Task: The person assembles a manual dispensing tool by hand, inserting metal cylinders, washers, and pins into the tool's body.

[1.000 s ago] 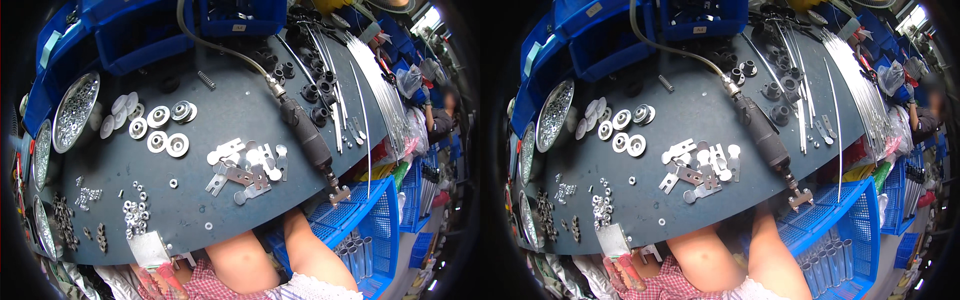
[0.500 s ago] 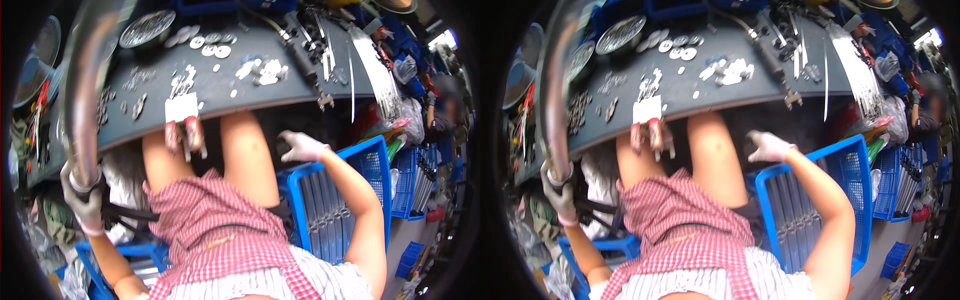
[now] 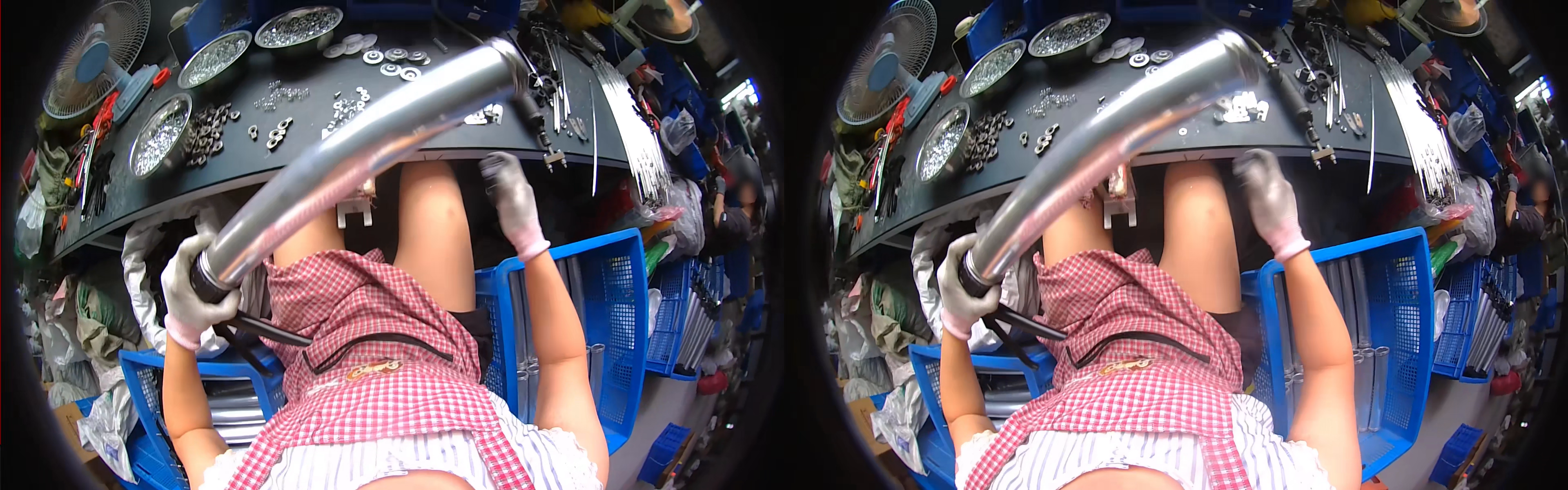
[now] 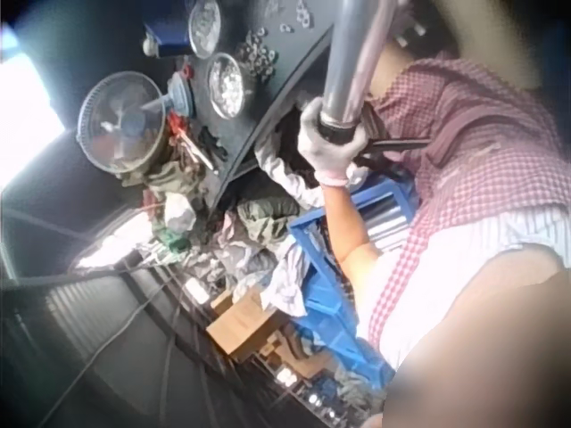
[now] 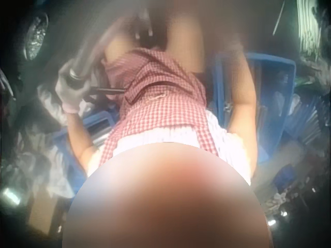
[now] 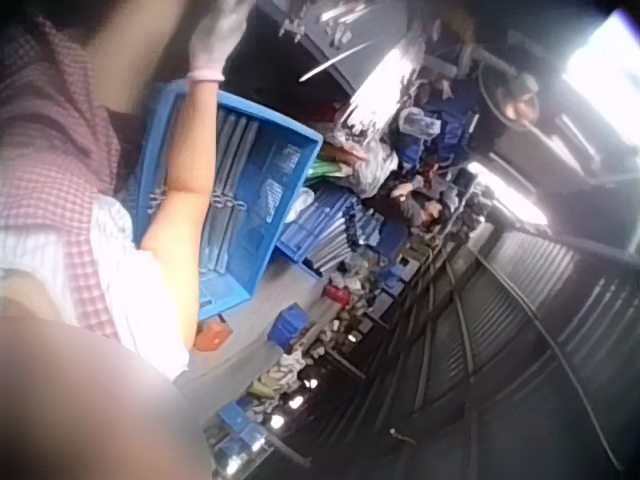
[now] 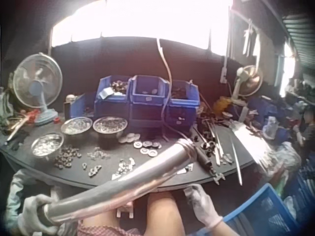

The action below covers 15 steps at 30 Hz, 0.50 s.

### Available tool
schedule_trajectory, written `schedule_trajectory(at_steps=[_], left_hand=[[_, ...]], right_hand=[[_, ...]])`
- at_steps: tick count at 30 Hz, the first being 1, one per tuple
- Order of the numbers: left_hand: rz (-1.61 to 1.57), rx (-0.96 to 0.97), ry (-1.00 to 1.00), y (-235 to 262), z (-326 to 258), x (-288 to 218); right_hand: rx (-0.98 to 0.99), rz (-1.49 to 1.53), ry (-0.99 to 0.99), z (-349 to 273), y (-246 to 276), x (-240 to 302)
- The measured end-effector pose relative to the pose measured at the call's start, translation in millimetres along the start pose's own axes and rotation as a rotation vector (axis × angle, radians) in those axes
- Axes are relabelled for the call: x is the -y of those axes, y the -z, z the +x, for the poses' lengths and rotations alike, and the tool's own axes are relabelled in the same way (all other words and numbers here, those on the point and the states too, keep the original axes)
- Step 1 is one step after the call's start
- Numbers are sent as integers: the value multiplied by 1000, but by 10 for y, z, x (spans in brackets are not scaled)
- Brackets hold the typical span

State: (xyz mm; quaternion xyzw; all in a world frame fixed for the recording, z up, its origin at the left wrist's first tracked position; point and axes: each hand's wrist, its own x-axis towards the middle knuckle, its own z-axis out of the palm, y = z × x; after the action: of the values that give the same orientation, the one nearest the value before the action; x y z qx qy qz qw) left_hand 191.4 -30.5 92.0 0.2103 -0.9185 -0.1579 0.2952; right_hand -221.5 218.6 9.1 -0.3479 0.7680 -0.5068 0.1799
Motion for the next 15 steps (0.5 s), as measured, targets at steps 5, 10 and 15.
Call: schedule_trajectory(at_steps=[5,10,15], left_hand=[[-19,68,-124,-67,41,19],[-55,149,-201,15,187,95],[-77,285,-211,180,297,176]], right_hand=[[-181,634,137,133,171,423],[340,561,75,-28,622,949],[421,459,201,-192,806,1032]])
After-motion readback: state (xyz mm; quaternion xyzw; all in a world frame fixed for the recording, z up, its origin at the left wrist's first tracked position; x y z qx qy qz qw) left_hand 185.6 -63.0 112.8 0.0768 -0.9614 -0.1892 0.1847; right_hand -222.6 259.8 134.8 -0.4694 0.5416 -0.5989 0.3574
